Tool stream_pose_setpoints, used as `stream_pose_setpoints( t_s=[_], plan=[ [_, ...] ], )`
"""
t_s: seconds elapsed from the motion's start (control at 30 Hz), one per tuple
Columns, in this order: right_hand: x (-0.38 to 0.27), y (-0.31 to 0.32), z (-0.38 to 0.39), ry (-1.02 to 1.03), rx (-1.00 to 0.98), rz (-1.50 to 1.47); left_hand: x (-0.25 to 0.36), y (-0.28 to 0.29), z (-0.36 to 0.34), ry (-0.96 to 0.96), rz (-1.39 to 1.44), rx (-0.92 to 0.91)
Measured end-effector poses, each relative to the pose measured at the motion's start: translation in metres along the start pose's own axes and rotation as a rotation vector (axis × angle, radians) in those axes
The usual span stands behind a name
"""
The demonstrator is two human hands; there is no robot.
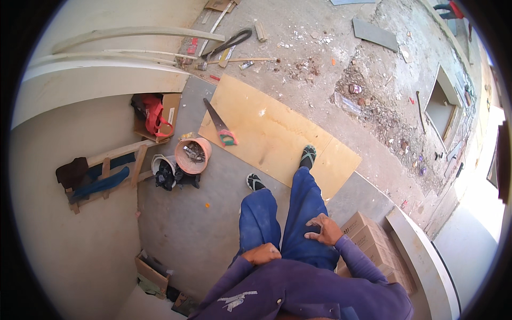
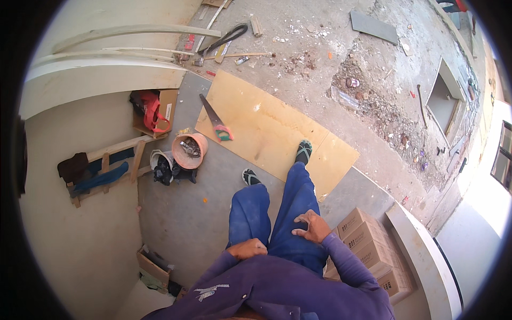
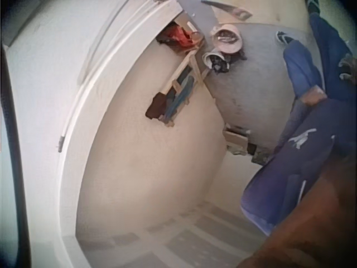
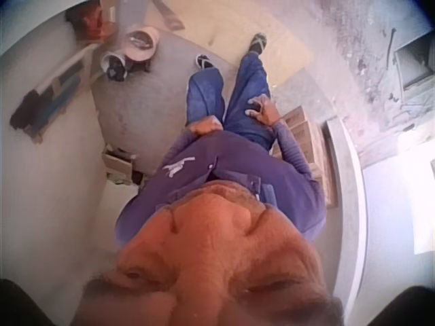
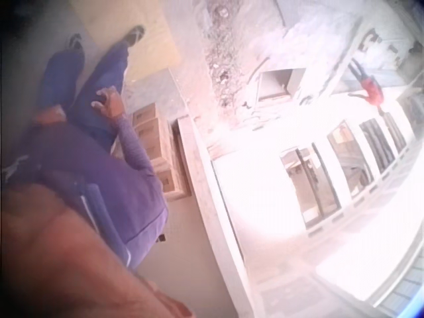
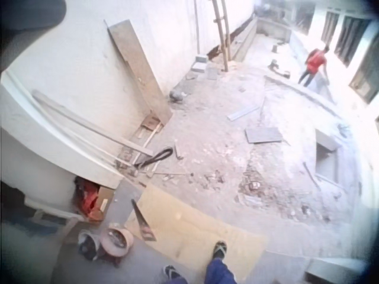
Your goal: The person looks inside a red bag and a bucket, then measures a wooden board with a tape measure and pencil. The person uses a straight edge to mark a line and then cuts the wood along the mark with a hand saw.
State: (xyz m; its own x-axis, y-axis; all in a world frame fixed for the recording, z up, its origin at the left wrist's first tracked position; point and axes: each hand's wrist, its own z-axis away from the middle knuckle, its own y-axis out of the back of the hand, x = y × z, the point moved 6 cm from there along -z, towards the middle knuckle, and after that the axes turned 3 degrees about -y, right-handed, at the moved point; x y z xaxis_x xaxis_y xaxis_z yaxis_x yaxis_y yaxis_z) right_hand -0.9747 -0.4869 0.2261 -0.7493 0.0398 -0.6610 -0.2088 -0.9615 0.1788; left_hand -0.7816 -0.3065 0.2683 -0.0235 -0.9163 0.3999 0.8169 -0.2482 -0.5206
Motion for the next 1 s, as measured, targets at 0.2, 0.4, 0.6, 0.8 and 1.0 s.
stream_pose_setpoints(
  t_s=[0.2,0.4,0.6,0.8,1.0],
  plan=[
    [-0.032,-0.023,-0.024,0.008,-0.329,0.225,-0.001,0.026,0.013,-0.059,-0.024,0.041],
    [-0.068,-0.042,-0.078,-0.162,-0.260,0.167,-0.020,0.085,0.017,-0.486,-0.226,-0.113],
    [-0.164,-0.036,-0.109,-0.231,-0.234,0.111,-0.052,0.137,0.032,-0.206,0.043,-0.174],
    [-0.217,-0.039,-0.094,-0.291,-0.715,0.060,-0.054,0.144,0.048,-0.710,0.164,-0.444],
    [-0.176,-0.063,-0.176,-0.181,-1.057,-0.016,-0.049,0.190,0.021,-0.282,0.230,-0.335]
  ],
)
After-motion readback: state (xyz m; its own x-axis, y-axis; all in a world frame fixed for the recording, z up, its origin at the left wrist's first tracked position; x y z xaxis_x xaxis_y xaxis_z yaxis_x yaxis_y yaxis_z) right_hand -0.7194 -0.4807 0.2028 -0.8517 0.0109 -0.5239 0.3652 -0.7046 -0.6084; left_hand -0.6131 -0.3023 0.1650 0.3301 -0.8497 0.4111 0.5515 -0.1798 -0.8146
